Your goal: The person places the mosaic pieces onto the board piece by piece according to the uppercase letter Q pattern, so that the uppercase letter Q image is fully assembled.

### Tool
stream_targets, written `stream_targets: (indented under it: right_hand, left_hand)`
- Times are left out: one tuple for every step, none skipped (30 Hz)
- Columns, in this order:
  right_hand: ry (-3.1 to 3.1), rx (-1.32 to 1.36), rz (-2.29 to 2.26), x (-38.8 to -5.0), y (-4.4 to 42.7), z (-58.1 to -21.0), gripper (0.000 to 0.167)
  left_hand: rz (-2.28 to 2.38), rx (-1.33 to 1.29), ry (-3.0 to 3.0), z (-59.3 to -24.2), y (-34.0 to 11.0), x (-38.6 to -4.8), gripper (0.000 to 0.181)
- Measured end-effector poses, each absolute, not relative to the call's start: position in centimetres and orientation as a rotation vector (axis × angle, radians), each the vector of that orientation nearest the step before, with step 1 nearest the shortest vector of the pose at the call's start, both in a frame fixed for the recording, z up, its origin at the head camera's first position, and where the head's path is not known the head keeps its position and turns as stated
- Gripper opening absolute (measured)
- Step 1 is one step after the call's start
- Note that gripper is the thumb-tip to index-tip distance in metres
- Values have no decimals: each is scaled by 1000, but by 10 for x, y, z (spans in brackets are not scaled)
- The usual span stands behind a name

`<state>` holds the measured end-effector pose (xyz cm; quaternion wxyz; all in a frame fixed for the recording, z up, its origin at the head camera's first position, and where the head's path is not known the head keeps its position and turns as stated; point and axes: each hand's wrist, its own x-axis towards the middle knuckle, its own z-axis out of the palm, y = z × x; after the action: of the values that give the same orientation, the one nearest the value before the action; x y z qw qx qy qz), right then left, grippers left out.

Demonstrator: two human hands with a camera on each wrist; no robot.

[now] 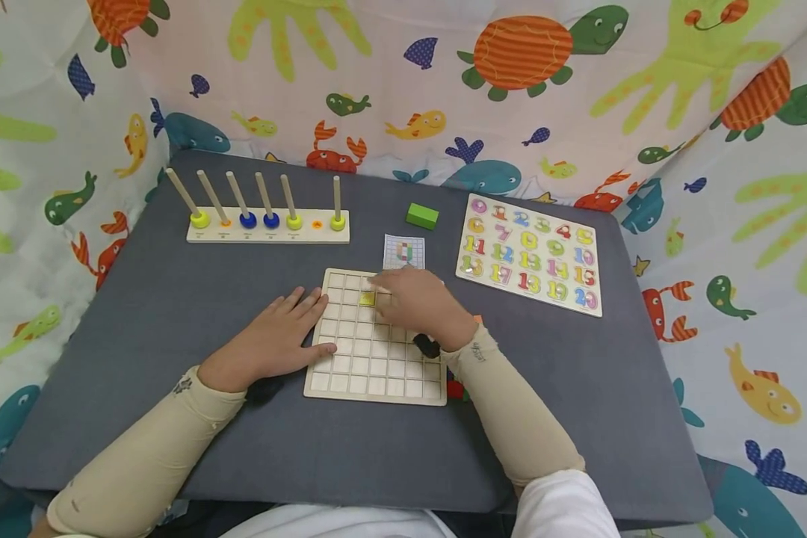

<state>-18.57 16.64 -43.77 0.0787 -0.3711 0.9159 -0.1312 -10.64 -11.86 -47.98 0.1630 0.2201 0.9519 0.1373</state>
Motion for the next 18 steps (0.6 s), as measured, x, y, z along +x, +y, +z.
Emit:
stream_targets:
  right_hand:
    - [2763,-1032,-438,-184,175,-431,43]
    - [2787,-946,-484,-182,184,-425,48]
    - [2811,-861,-518,-179,194,-417,52]
    - [2830,-814,-547,-176,204,-410,51]
    - [2844,-777,-554,-173,214,-406,50]
    - [2856,-750,-547,-169,223,-404,48]
    - [2865,-728,-534,-166,232,-403,46]
    - [2868,-706,-523,-163,240,-404,44]
    - [2867,-685,-515,-160,247,-405,43]
    - [2866,-667,-499,-157,254,-408,43]
    - [2865,-649,-481,-153,261,-412,42]
    - [2866,-642,-457,-150,267,-416,41]
    - [2870,-643,-429,-147,273,-421,39]
    - [2875,-658,-406,-144,278,-426,38]
    - [2879,-681,-384,-140,283,-431,36]
    - [2887,-716,-357,-137,287,-436,35]
    - [2897,-751,-329,-134,291,-442,33]
    - [2909,-789,-297,-131,294,-447,32]
  left_hand:
    - [396,627,2714,-481,-119,-107,97]
    - [403,628,2713,-482,-120,-107,97]
    - [411,630,2714,-481,-120,-106,98]
    - [419,634,2715,-480,-120,-106,98]
    - [416,631,2712,-481,-120,-106,98]
    - [414,627,2711,-480,-119,-106,99]
    - [408,622,2708,-479,-119,-105,99]
    - [410,621,2709,-478,-119,-105,99]
    - [412,618,2707,-477,-119,-105,99]
    - [416,618,2706,-478,-119,-105,99]
    - [417,618,2706,-478,-119,-105,99]
    - [419,618,2707,-477,-118,-105,99]
    - [424,618,2705,-476,-118,-105,99]
    - [427,619,2704,-475,-118,-105,99]
    - [424,623,2705,-475,-118,-105,100]
    - [426,625,2705,-474,-118,-105,100]
    - [428,625,2703,-474,-117,-105,99]
    - [428,624,2701,-475,-117,-105,100]
